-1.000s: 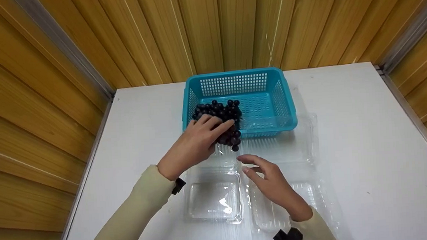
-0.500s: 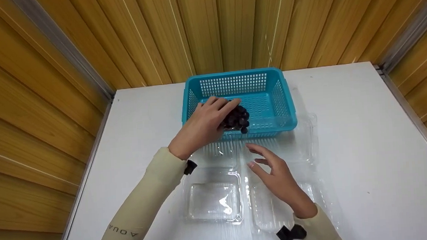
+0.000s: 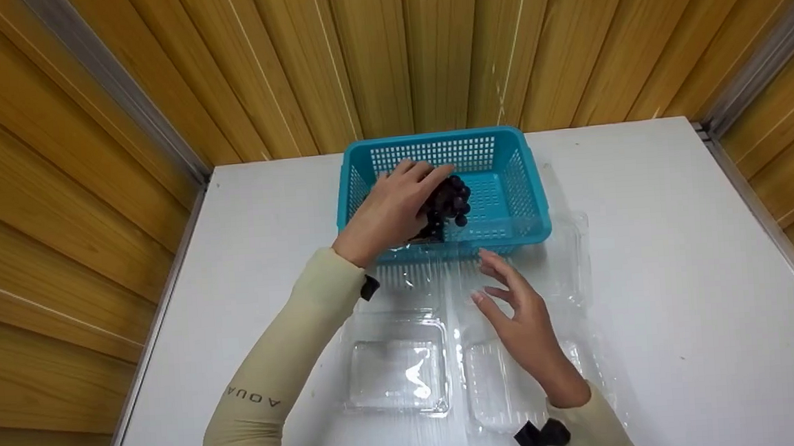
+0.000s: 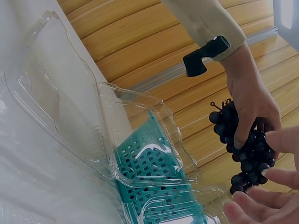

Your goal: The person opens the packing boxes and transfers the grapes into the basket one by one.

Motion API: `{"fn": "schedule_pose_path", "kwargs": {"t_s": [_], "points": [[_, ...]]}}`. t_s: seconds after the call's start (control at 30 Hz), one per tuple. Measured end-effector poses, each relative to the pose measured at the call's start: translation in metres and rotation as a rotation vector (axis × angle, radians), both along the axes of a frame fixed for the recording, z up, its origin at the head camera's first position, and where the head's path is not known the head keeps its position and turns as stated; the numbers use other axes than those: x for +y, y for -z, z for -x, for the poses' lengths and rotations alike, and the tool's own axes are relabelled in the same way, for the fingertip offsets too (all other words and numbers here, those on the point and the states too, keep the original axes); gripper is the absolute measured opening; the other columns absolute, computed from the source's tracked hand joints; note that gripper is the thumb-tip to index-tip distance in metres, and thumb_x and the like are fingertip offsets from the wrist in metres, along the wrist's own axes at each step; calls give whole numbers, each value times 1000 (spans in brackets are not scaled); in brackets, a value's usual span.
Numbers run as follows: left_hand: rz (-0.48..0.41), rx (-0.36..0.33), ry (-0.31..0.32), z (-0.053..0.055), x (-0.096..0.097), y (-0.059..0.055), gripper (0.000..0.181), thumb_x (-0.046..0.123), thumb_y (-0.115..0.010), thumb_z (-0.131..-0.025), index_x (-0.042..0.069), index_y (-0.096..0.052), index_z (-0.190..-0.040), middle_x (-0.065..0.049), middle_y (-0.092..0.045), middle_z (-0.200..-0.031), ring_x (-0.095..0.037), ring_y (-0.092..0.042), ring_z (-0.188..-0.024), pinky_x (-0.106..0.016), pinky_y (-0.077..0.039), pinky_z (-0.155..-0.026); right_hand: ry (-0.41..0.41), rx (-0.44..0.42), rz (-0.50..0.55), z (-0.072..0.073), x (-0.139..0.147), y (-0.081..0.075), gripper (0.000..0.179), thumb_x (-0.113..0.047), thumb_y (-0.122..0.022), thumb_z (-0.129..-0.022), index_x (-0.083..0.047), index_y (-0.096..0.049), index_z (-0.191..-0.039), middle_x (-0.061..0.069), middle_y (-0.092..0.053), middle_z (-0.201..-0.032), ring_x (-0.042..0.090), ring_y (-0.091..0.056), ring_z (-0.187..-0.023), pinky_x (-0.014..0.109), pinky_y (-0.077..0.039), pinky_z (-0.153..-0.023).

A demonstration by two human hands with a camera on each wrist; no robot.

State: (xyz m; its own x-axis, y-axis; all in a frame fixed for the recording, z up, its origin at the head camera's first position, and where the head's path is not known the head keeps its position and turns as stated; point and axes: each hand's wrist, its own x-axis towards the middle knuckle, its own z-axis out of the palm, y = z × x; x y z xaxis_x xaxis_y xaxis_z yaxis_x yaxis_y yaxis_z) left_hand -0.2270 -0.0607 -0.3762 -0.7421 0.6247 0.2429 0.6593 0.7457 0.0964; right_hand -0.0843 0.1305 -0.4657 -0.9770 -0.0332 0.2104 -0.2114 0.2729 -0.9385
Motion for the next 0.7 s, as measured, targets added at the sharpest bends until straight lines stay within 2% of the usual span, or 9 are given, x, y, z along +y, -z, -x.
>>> {"fn": "schedule_pose_path", "kwargs": {"t_s": [0.2,0.37,0.7], "points": [[11,-23,-8,12,4,8,63,21,-70,-89,29,-41,-144,1,-54,-139,-19,-48,-121,-52,-46,-102,39,11,2,0,1,2,56,-15,-63,-94,-16,-41,-146,-1,-41,-151,15,-45,-136,36,-44,-105],[21,-43,-24,24,6,11,59,19,-67,-91,26,-43,-144,0,-54,-138,-19,-48,-121,-50,-46,-102,55,14,13,0,0,4,56,-14,-64,-93,-17,-42,-145,1,-41,-152,14,-46,-135,35,-44,-106],[36,-138,-72,47,18,18,62,17,-68,-90,25,-41,-145,0,-51,-142,-21,-45,-130,-53,-42,-106,63,0,21,-1,1,6,52,-15,-63,-94,-19,-44,-143,-4,-42,-151,13,-45,-135,36,-44,-106]]}}
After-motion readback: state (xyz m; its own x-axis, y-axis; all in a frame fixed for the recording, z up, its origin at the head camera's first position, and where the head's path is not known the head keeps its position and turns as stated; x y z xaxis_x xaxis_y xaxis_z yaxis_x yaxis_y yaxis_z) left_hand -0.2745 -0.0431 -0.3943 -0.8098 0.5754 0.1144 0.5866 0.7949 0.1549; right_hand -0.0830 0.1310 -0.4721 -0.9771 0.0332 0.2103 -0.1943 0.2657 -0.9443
